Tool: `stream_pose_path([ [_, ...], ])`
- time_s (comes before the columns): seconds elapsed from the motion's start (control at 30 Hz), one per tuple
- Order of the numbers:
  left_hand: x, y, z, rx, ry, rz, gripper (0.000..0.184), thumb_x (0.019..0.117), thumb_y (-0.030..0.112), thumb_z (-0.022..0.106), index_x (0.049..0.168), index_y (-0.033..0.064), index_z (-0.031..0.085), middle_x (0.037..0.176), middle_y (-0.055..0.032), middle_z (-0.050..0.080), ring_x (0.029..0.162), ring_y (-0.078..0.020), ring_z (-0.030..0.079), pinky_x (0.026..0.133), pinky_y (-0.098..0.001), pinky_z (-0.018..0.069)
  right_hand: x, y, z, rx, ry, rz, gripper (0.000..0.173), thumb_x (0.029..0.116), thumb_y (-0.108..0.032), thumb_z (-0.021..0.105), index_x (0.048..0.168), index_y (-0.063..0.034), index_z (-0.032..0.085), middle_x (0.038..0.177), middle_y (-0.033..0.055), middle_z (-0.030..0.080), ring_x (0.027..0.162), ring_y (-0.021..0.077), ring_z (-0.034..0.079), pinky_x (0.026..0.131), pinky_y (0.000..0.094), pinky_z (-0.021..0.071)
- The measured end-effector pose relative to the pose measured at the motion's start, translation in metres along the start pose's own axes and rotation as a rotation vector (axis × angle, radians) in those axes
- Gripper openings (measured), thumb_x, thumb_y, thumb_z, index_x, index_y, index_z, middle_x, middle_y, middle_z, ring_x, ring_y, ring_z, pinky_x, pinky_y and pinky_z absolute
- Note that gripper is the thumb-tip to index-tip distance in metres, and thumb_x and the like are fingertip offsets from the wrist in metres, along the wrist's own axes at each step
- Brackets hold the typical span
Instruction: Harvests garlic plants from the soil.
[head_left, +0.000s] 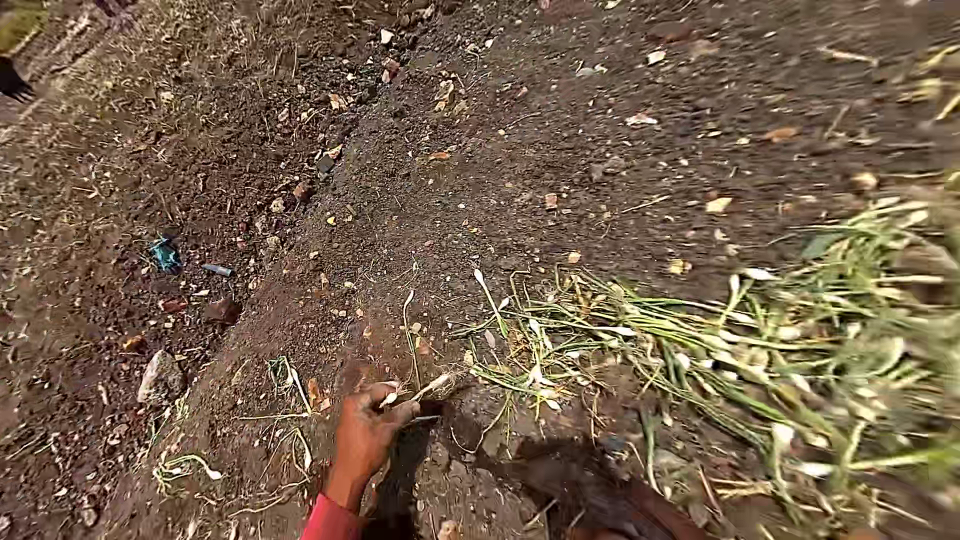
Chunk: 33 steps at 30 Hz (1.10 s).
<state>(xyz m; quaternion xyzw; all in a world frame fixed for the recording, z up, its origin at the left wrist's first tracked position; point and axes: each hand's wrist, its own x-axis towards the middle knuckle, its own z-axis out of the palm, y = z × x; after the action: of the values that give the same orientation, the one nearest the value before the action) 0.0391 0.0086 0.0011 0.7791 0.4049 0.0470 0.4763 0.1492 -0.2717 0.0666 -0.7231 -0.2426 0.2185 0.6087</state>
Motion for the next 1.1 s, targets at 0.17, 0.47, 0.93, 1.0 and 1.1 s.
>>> stream_pose_path([
  [0.17, -0.042, -0.028, 0.016, 0.191, -0.137, -0.010, 0.022, 0.0837, 0.038, 0.081, 0.080, 0.0162, 0.075, 0.079, 0.0052, 0.071, 0.072, -0.0083, 0.067, 0.069, -0.0367, 0.0583, 0.052, -0.062, -0.036, 0.277, 0.011, -0.049, 0.028, 0.1004, -0.048, 0.061, 0.088, -0.0226, 0.063, 0.066, -0.0108, 0.055, 0.053, 0.0009, 0.052, 0.047, 0.0222, 0.0466],
  [0.47, -0.045, 0.034, 0.108, 0.724, -0.308, 0.203, 0.013, 0.0942, 0.017, 0.069, 0.096, 0.0078, 0.078, 0.098, -0.0148, 0.072, 0.086, -0.0354, 0.072, 0.073, -0.0577, 0.0585, -0.024, 0.086, 0.039, -0.018, 0.191, 0.027, 0.050, 0.1026, -0.055, 0.051, 0.093, -0.0075, 0.064, 0.061, -0.0042, 0.056, 0.050, 0.0017, 0.055, 0.046, 0.0240, 0.0500],
  [0.93, -0.077, 0.054, 0.141, 0.737, -0.184, 0.592, 0.011, 0.0909, 0.023, 0.071, 0.086, 0.0168, 0.079, 0.080, -0.0029, 0.069, 0.088, -0.0304, 0.065, 0.075, -0.0496, 0.0523, -0.035, 0.117, -0.004, -0.064, 0.291, 0.046, 0.047, 0.1026, -0.054, 0.052, 0.089, -0.0109, 0.063, 0.058, -0.0039, 0.054, 0.048, 0.0060, 0.055, 0.044, 0.0290, 0.0494],
  [1.0, -0.079, 0.056, 0.166, 0.852, -0.279, 0.590, 0.005, 0.0850, 0.011, 0.074, 0.083, 0.0139, 0.077, 0.082, -0.0075, 0.069, 0.094, -0.0360, 0.063, 0.081, -0.0550, 0.0489, -0.060, 0.117, -0.003, -0.030, 0.325, 0.050, 0.049, 0.1029, -0.056, 0.051, 0.091, -0.0102, 0.063, 0.059, -0.0043, 0.055, 0.049, 0.0036, 0.055, 0.046, 0.0260, 0.0502],
  [1.1, -0.078, 0.039, 0.203, 1.006, -0.463, 0.584, 0.005, 0.0848, 0.007, 0.073, 0.085, 0.0096, 0.077, 0.097, -0.0113, 0.073, 0.110, -0.0387, 0.063, 0.098, -0.0597, 0.0452, -0.080, 0.093, -0.021, 0.019, 0.396, 0.045, 0.046, 0.1021, -0.055, 0.054, 0.090, -0.0114, 0.062, 0.060, -0.0044, 0.054, 0.049, 0.0031, 0.054, 0.044, 0.0246, 0.0491],
])
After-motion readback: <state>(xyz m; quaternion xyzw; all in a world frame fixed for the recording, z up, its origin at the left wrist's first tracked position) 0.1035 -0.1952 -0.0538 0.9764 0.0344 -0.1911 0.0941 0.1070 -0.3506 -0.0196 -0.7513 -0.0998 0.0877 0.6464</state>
